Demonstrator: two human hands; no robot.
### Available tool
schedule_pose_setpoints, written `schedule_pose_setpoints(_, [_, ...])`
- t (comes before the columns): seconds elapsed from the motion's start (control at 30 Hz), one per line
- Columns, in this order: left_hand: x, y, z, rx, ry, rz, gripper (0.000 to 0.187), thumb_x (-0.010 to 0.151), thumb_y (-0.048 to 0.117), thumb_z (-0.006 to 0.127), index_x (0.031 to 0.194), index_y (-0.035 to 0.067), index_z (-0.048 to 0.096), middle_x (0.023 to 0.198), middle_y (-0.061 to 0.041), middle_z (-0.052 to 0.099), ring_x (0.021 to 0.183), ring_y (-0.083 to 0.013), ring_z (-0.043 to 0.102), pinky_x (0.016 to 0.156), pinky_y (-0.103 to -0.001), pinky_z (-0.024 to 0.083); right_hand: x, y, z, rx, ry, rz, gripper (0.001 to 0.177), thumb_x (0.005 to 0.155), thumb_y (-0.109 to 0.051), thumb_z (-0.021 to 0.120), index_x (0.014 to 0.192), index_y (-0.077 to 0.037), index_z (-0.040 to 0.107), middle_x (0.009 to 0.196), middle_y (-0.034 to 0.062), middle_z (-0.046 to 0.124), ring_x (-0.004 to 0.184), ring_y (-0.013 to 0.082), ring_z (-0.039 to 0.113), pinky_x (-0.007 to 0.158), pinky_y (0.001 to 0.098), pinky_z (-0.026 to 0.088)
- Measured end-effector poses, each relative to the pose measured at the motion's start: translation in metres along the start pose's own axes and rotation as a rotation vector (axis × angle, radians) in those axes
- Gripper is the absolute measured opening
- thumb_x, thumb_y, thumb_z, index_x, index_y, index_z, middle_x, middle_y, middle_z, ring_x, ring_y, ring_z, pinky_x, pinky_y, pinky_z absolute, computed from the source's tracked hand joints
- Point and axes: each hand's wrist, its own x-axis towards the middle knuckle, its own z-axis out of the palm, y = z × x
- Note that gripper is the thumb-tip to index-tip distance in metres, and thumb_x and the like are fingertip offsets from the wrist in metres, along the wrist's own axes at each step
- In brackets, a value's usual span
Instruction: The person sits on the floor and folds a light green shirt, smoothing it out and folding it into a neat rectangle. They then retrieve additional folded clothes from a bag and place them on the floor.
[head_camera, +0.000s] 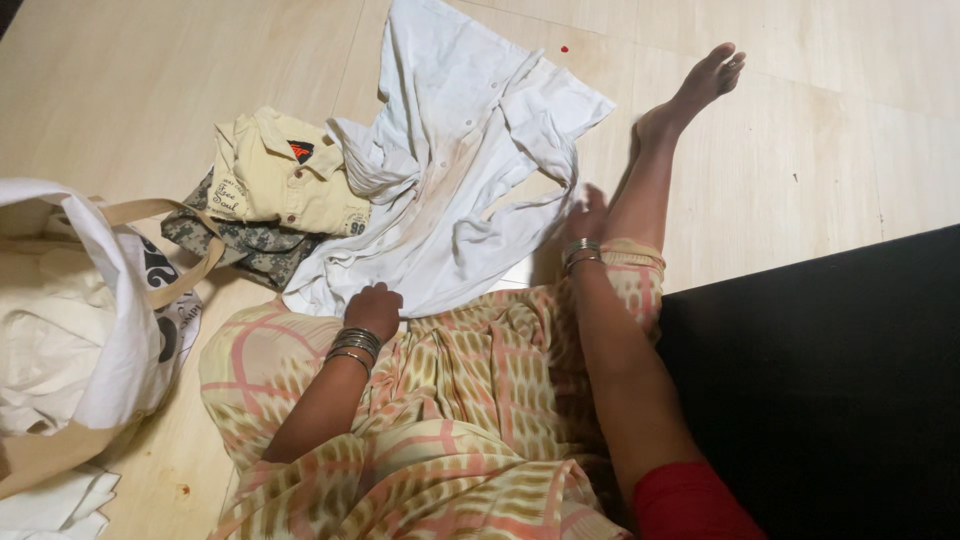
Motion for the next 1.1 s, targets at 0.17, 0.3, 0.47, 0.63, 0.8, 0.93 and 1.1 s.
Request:
schedule_pose_setpoints(0.17, [0.003,0.001,-0.015,0.033,-0.072,-0.173,0.024,0.095,0.023,0.058,0.111,0.016,0.074,0.122,-0.012,0.064,0.114,-0.0321,0.063,0.093,-0.046,0.054,-0.049,-0.052,0.002,-0.483,-0.41,-0.102,0.032,0.09,-0.037,0.068,0.117,-0.02,0.07,0.139,0.0261,0.052,0.127,0.0438,0.053,0.097,0.0494,0.048])
schedule_pose_setpoints(0.3, [0.003,-0.013,-0.018,0.002,-0.026,-0.319,0.026,0.095,0.021,0.056,0.111,0.012,0.074,0.124,-0.013,0.064,0.115,-0.0327,0.063,0.094,-0.047,0.053,-0.035,-0.023,-0.009,-0.632,-0.429,-0.073,0.044,0.092,-0.03,0.068,0.133,-0.016,0.061,0.146,0.0349,0.038,0.13,0.049,0.048,0.108,0.0495,0.041])
schedule_pose_setpoints(0.47, [0.009,-0.039,-0.015,-0.022,0.037,-0.437,0.027,0.097,0.022,0.055,0.109,0.01,0.076,0.123,-0.013,0.067,0.118,-0.0344,0.063,0.093,-0.047,0.055,-0.014,0.013,0.0,-0.524,-0.566,0.043,0.037,0.093,-0.016,0.063,0.129,-0.006,0.062,0.132,0.0182,0.068,0.121,0.0384,0.066,0.107,0.0461,0.052])
schedule_pose_setpoints(0.63, [0.017,-0.047,0.002,-0.127,0.061,-0.339,0.03,0.095,0.021,0.055,0.117,0.011,0.074,0.122,-0.015,0.07,0.118,-0.0352,0.064,0.098,-0.052,0.051,0.019,0.013,-0.006,0.871,-0.334,0.752,0.026,0.084,-0.012,0.075,0.108,-0.012,0.067,0.095,0.003,0.069,0.09,0.0199,0.068,0.08,0.0381,0.058])
schedule_pose_setpoints(0.8, [0.017,-0.056,-0.009,-0.663,0.168,-0.182,0.049,0.082,0.017,0.064,0.127,-0.002,0.066,0.117,-0.028,0.07,0.112,-0.0407,0.065,0.097,-0.045,0.051,0.095,0.008,-0.041,1.607,0.03,0.927,0.032,0.097,-0.023,0.058,0.121,-0.003,0.065,0.115,0.0079,0.071,0.105,0.0227,0.068,0.09,0.0434,0.057])
schedule_pose_setpoints(0.93, [-0.008,-0.036,-0.038,-0.864,0.25,-0.026,0.048,0.08,0.023,0.074,0.118,-0.005,0.07,0.108,-0.023,0.075,0.102,-0.0329,0.073,0.092,-0.039,0.054,0.163,0.01,-0.1,1.688,0.049,0.741,0.028,0.096,0.0,0.056,0.123,-0.009,0.057,0.122,0.0168,0.066,0.117,0.0345,0.066,0.106,0.0532,0.059])
schedule_pose_setpoints(1.1, [-0.044,-0.025,-0.07,-1.151,-0.2,0.017,0.041,0.085,0.021,0.076,0.12,-0.001,0.073,0.096,-0.015,0.077,0.085,-0.0235,0.071,0.078,-0.036,0.057,0.189,0.002,-0.117,1.732,-0.139,0.551,0.017,0.092,-0.017,0.061,0.09,-0.001,0.061,0.085,0.0176,0.065,0.079,0.0354,0.066,0.075,0.0535,0.06])
